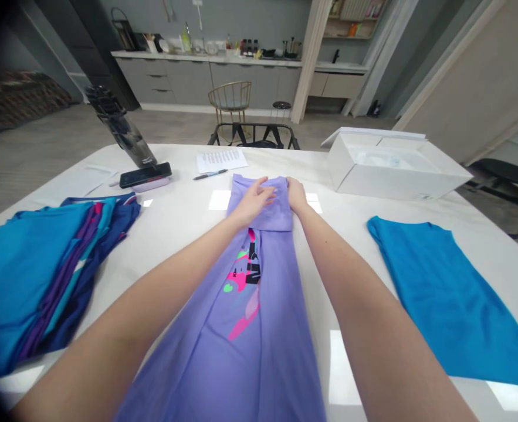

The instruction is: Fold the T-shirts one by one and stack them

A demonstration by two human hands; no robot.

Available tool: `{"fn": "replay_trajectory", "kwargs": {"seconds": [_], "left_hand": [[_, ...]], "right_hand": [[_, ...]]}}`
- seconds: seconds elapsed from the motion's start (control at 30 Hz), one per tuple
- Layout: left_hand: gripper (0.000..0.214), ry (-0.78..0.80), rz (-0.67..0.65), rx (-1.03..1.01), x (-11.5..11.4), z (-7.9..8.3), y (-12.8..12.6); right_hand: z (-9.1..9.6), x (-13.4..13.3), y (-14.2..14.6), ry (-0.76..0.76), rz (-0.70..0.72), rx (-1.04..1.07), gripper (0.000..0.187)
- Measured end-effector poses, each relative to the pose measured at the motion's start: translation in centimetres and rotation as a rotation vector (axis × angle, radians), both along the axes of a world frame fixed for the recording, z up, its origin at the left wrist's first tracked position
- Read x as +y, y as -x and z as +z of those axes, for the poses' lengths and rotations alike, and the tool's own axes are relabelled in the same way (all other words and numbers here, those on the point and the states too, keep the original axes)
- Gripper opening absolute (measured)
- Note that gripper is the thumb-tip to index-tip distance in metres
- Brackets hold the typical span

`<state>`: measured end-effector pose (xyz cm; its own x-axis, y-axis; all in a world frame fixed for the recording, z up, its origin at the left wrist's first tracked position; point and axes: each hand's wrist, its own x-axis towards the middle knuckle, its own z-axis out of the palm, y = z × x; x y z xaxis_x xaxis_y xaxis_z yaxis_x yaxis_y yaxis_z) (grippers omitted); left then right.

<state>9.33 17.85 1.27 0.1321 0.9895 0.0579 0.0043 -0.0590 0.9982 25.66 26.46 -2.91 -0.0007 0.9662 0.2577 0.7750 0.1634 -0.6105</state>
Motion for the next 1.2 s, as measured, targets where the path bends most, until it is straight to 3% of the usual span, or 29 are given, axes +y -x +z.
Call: {"fn": "replay_trajectory", "kwargs": {"seconds": [0.13, 0.23, 0.33, 0.5, 0.67, 0.83, 1.07, 1.2], "left_hand": [[0.039, -0.291, -0.106, 0.694, -0.8, -3.2, 2.4], [0.040, -0.401, -0.226, 1.044, -2.5, -3.8, 4.4], [0.050, -0.443, -0.236, 1.202, -4.7, -4.0, 5.0], [0.061, -0.425, -0.172, 1.261, -8.6, -4.1, 4.7], [0.063, -0.367, -0.169, 1.291, -12.6, -4.1, 5.5], [0.065, -0.339, -0.118, 1.322, -15.9, -4.6, 6.2], [0.055, -0.413, -0.054, 1.247, -17.1, -4.9, 5.8], [0.051, -0.390, 0.059, 1.129, -17.6, -4.2, 6.0]], "right_hand": [[-1.7, -2.4, -3.3, 0.027, -0.142, 0.002, 0.032], [-1.7, -5.3, -2.7, -0.062, -0.073, -0.062, 0.039], [-0.9, -9.0, -0.5, -0.120, 0.054, -0.232, 0.043], [-0.4, -13.7, 2.0, 0.037, 0.232, -0.474, 0.051], [-0.4, -15.2, 1.9, 0.152, 0.151, -0.530, 0.057], [0.5, -18.2, 2.7, 0.040, 0.087, -0.514, 0.046], [1.1, -21.9, 4.4, 0.022, 0.176, -0.466, 0.042], [1.5, -22.8, 5.3, 0.058, 0.126, -0.489, 0.046]]}}
